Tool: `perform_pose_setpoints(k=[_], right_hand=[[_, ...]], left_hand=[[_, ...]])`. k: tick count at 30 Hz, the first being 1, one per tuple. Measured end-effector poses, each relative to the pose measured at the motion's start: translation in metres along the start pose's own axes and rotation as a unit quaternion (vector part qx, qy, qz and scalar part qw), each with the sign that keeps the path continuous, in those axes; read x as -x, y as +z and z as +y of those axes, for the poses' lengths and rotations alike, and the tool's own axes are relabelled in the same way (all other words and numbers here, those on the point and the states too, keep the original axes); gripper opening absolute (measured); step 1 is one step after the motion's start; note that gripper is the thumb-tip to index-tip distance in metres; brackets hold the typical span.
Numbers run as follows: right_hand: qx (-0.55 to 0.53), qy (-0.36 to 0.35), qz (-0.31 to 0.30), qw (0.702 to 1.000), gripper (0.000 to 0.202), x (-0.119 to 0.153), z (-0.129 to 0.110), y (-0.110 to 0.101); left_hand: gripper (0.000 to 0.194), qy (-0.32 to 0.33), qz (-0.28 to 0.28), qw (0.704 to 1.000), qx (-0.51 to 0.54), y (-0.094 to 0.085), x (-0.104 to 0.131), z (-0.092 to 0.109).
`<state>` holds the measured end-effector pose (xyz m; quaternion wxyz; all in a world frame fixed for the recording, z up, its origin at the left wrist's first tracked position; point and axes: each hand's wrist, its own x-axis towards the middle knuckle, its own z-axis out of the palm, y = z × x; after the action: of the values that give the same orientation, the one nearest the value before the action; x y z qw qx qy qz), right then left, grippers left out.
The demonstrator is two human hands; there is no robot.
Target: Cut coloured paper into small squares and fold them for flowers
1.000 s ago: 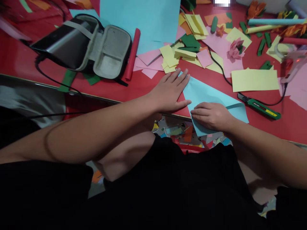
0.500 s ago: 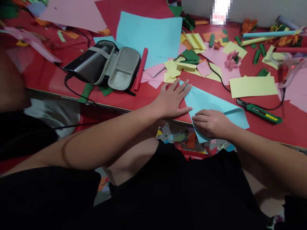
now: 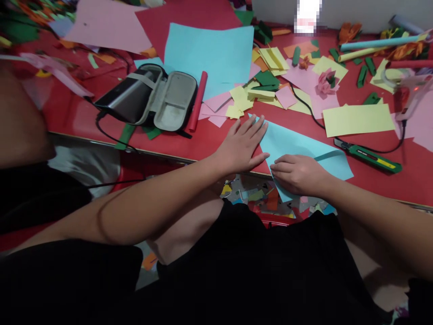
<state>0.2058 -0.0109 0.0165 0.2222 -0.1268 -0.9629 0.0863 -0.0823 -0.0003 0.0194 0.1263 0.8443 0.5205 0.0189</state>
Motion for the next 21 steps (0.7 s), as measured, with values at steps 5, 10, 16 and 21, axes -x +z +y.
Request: perform_pose_setpoints(k=[5,10,16,21], right_hand=[[0.011,0.004,-0.024,1.000,0.028,-0.006,-0.002,-0.003],[0.018,0.016,-0.056,0.998,0.030,-0.010,-0.004,-0.007],[0.018,0.013,-0.051,0.998,0.029,-0.009,-0.005,-0.007],[0.001,0.022,-0.049,0.999,0.027,-0.008,-0.007,-0.009]], left_hand=[[0.101,0.018,-0.010,0.999,0.025,0.001,-0.007,-0.006],[0.113,0.018,0.000,0.999,0.045,0.009,-0.019,-0.013],[0.122,0.031,0.010,0.998,0.044,0.019,-0.022,-0.023],[0.127,0.034,0.010,0.998,0.060,0.022,-0.023,-0.027]])
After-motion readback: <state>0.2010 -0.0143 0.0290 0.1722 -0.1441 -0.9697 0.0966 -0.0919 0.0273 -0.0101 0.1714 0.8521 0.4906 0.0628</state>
